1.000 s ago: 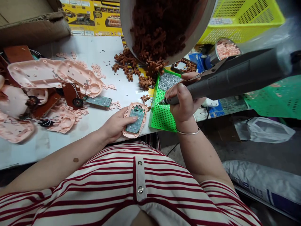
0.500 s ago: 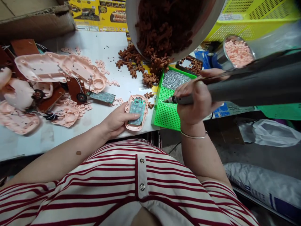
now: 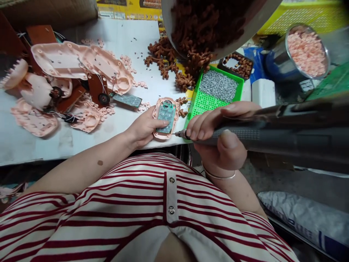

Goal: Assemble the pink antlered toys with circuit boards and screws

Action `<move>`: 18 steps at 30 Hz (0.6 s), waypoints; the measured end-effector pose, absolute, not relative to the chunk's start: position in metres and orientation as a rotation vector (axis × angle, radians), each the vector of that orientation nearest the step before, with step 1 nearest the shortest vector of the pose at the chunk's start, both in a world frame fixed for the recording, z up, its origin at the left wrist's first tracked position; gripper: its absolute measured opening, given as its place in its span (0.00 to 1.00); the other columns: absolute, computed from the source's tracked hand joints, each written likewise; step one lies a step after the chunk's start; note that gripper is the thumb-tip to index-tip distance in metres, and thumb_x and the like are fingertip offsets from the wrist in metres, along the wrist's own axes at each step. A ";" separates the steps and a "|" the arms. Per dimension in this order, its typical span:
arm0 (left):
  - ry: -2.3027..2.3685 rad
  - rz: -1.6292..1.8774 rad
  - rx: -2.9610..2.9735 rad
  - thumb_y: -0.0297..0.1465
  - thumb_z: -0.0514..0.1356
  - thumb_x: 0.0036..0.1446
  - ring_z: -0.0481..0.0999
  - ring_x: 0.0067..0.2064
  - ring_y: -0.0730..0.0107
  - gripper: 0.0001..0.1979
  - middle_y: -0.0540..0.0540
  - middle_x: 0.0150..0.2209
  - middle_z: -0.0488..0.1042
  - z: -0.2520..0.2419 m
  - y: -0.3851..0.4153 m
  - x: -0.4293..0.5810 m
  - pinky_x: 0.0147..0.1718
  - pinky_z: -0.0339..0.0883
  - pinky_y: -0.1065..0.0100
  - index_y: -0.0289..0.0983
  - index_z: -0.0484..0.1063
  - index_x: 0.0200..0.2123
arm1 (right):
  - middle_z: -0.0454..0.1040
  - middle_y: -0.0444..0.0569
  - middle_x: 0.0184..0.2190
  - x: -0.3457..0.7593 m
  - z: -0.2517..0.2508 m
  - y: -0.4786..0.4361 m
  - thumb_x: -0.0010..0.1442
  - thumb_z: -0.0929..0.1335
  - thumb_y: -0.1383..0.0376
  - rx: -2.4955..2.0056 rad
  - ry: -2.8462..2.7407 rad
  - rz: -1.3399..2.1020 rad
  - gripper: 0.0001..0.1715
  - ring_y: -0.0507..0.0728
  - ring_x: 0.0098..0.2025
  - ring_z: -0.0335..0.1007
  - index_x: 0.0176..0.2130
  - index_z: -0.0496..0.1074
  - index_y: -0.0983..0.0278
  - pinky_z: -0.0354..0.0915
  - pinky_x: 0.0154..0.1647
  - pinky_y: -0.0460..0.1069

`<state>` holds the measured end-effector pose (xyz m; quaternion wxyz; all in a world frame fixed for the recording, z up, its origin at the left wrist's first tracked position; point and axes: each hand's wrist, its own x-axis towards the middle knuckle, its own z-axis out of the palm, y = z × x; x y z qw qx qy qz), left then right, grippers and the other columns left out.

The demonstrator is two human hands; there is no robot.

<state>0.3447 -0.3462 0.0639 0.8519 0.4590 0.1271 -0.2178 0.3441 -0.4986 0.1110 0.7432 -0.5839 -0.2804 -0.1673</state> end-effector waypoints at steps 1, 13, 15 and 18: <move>0.263 -0.457 0.968 0.21 0.69 0.38 0.78 0.37 0.65 0.23 0.46 0.35 0.79 0.063 -0.346 0.345 0.41 0.71 0.65 0.33 0.72 0.42 | 0.63 0.33 0.16 0.345 0.109 -0.498 0.60 0.72 0.53 -1.276 -0.620 -0.364 0.09 0.51 0.13 0.58 0.41 0.71 0.48 0.62 0.13 0.48; 0.262 -0.464 0.974 0.21 0.69 0.39 0.78 0.37 0.64 0.22 0.46 0.34 0.79 0.063 -0.346 0.345 0.43 0.71 0.63 0.33 0.73 0.41 | 0.67 0.35 0.18 0.347 0.105 -0.498 0.60 0.73 0.57 -1.221 -0.622 -0.351 0.12 0.51 0.16 0.64 0.46 0.75 0.50 0.66 0.16 0.48; 0.257 -0.463 0.967 0.21 0.69 0.39 0.78 0.37 0.64 0.22 0.46 0.34 0.78 0.064 -0.346 0.345 0.43 0.71 0.63 0.33 0.73 0.41 | 0.67 0.36 0.19 0.347 0.105 -0.497 0.60 0.73 0.59 -1.202 -0.641 -0.355 0.13 0.51 0.16 0.64 0.47 0.76 0.52 0.65 0.16 0.48; 0.247 -0.457 0.965 0.21 0.69 0.39 0.78 0.37 0.64 0.20 0.46 0.35 0.79 0.064 -0.347 0.345 0.43 0.71 0.63 0.33 0.73 0.40 | 0.67 0.37 0.19 0.348 0.103 -0.496 0.60 0.73 0.60 -1.182 -0.662 -0.372 0.13 0.52 0.16 0.63 0.47 0.75 0.53 0.63 0.15 0.49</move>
